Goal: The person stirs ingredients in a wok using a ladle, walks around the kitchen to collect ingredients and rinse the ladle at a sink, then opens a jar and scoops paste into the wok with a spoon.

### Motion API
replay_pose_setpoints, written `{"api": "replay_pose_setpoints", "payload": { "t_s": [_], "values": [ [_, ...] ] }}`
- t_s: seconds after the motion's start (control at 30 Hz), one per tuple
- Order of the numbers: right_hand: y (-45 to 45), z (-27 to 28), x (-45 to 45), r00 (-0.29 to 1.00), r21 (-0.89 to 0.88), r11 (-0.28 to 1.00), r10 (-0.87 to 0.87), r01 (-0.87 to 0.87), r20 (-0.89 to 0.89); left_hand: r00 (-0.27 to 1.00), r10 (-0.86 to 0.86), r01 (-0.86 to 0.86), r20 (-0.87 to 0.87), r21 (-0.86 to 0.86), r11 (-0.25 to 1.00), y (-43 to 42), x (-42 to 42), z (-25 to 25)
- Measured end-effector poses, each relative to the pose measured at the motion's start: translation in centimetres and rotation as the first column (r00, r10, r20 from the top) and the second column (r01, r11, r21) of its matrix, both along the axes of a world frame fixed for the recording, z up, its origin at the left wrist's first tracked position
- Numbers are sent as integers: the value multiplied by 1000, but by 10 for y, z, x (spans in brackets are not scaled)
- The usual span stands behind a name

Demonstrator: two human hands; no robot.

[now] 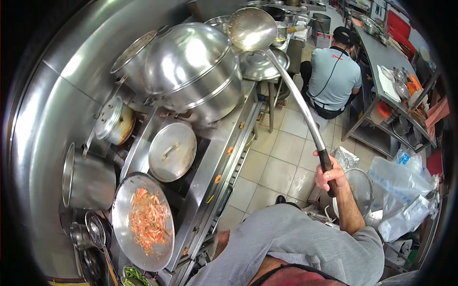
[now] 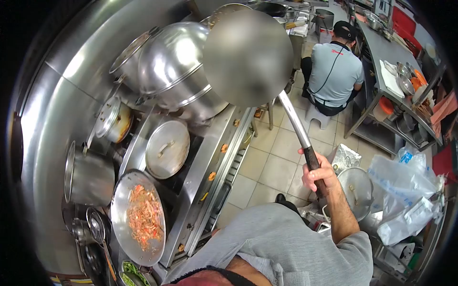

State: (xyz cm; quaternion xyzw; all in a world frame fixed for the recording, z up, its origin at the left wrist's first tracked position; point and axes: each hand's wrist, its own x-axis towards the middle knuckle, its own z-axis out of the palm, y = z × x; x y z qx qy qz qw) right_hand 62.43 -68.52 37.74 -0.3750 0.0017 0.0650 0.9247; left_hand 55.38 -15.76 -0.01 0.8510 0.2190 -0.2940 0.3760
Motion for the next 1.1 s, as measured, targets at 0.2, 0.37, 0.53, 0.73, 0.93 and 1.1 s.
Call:
{"api": "replay_pose_setpoints", "payload": {
  "t_s": [0.2, 0.37, 0.53, 0.73, 0.93, 1.1],
  "values": [
    [-50, 19, 77, 997, -18, 997, -81, 81, 20, 991, 29, -4, 132, -186, 983, -100, 93, 59],
    [-83, 35, 168, 993, -54, 995, -77, 82, 91, 988, 30, 0, 150, -197, 980, -133, 141, 87],
    [-108, 60, 281, 986, -153, 987, -18, 43, 163, 990, 132, -138, -43, -203, 969, -123, 174, 0],
    [-128, 95, 420, 985, -325, 945, 28, 29, 167, 918, -325, 338, 227, -20, 941, -136, 233, -63],
    [-143, 118, 556, 994, -551, 835, 63, -3, 91, 949, 313, -314, -36, -203, 928, -203, 271, 40],
    [-157, 121, 661, 983, -724, 684, 177, -90, 45, 693, 716, -701, -81, -308, 643, -252, 256, 12]
  ]
}}
